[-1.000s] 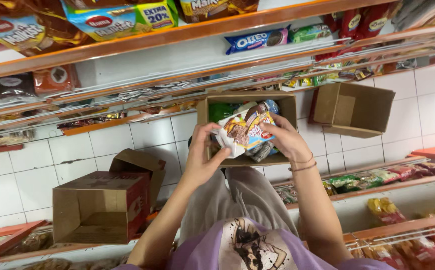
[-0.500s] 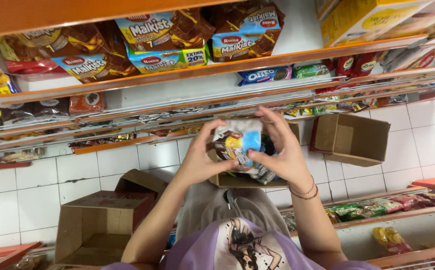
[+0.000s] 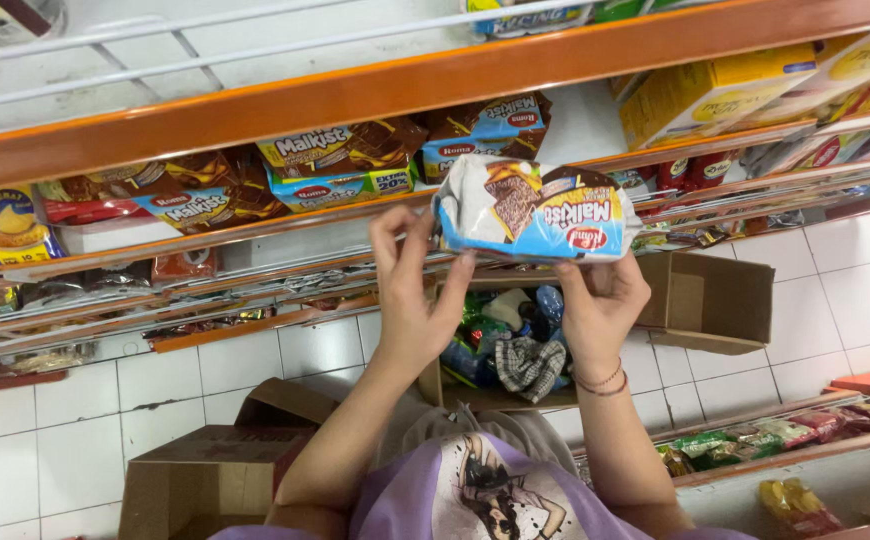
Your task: The person takes snack packages from a shelf, wipes them with a cloth, scans them using a handheld barcode scanner, and returns them to the shelf.
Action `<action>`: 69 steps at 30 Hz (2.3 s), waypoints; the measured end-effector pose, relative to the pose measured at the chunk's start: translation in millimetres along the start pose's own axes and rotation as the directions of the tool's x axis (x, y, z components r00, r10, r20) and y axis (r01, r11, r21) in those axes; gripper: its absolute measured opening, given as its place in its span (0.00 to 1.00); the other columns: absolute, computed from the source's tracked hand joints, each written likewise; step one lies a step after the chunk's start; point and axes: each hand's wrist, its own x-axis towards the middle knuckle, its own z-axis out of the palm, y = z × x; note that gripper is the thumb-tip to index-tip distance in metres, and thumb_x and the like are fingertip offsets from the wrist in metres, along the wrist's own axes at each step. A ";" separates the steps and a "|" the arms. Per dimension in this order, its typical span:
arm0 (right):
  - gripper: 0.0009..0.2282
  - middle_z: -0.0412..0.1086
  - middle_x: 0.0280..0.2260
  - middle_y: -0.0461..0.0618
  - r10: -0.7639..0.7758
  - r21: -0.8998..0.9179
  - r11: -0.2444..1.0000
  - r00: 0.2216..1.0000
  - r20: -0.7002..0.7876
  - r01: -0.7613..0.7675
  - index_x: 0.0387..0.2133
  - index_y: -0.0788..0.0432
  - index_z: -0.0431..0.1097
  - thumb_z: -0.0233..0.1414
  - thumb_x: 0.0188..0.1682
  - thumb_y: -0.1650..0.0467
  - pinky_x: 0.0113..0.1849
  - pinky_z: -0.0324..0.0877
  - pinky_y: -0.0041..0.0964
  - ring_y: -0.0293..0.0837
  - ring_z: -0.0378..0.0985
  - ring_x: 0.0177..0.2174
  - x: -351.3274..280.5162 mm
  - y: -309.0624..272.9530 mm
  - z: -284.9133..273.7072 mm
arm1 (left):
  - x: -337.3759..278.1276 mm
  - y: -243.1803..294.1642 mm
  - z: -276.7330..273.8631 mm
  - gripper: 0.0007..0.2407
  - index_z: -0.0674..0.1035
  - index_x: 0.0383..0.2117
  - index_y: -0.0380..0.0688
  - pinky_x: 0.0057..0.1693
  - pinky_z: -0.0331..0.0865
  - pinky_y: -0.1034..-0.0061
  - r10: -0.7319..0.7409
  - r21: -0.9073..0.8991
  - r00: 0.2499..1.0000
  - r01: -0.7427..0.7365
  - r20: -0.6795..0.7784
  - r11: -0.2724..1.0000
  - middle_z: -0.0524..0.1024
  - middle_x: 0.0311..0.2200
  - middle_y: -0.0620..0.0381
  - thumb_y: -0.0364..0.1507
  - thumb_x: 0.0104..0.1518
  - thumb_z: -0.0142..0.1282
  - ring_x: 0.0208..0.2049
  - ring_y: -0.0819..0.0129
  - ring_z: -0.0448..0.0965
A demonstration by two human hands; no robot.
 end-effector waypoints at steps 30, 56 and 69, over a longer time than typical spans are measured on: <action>0.09 0.73 0.46 0.51 -0.309 -0.425 0.877 0.941 -0.139 0.224 0.46 0.69 0.77 0.61 0.53 0.81 0.29 0.62 0.23 0.32 0.70 0.33 102.1 33.9 54.8 | 33.2 -27.4 44.0 0.24 0.68 0.64 0.30 0.69 0.66 0.60 0.131 0.268 0.984 -0.094 -0.123 0.959 0.66 0.64 0.38 0.23 0.61 0.60 0.65 0.45 0.70; 0.13 0.63 0.51 0.48 -0.166 -0.311 0.944 0.975 -0.149 0.113 0.54 0.67 0.69 0.56 0.58 0.84 0.51 0.71 0.28 0.37 0.72 0.47 41.3 45.3 -53.7 | -58.8 -53.8 57.8 0.16 0.77 0.52 0.42 0.61 0.71 0.61 0.134 0.198 0.973 -0.171 0.187 0.965 0.70 0.55 0.46 0.21 0.57 0.61 0.55 0.49 0.75; 0.11 0.71 0.39 0.48 0.277 -0.561 0.739 0.927 -0.251 -0.373 0.45 0.62 0.73 0.59 0.50 0.79 0.39 0.75 0.30 0.36 0.77 0.37 -108.9 197.8 -193.5 | -216.1 -271.7 204.3 0.23 0.74 0.56 0.48 0.57 0.66 0.51 -0.357 0.559 0.692 -0.081 0.627 0.825 0.66 0.57 0.47 0.25 0.50 0.60 0.59 0.47 0.66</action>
